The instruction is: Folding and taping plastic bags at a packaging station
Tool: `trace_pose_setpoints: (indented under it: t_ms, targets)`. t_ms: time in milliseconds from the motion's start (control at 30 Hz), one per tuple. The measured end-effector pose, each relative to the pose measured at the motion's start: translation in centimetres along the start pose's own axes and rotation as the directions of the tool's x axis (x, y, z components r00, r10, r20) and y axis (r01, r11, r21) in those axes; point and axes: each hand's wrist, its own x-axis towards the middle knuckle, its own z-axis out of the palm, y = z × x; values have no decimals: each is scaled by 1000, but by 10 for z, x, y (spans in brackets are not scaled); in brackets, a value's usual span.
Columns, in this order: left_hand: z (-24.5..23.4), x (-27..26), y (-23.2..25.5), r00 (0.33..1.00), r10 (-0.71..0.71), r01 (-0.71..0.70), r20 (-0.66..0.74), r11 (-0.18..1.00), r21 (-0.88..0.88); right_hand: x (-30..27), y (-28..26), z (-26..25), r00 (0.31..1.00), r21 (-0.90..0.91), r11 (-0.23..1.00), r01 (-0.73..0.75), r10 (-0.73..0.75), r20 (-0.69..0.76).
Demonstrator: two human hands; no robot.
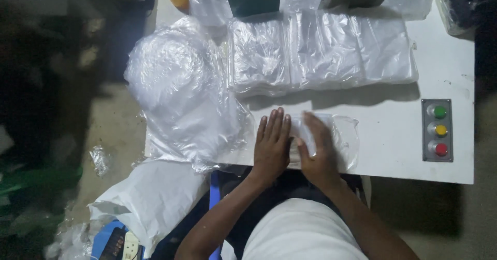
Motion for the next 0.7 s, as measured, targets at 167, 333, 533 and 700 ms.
trace_pose_setpoints:
  t_ms: [167,333,533,700]
  targets:
    - [11,-12,4,827,-23,-47,562,993,111,-19,30,65,966,60,994,90,-102,238]
    - [-7,4,9,829,-52,36,557,999,39,-26,79,28,940,-191,976,106,-35,339]
    - [16,-19,-5,937,-216,220,276,975,19,-49,75,-39,905,-393,827,-403,425,-33]
    - [8,-17,-4,970,-188,219,153,950,-224,-38,117,-46,387,276,291,-916,820,421]
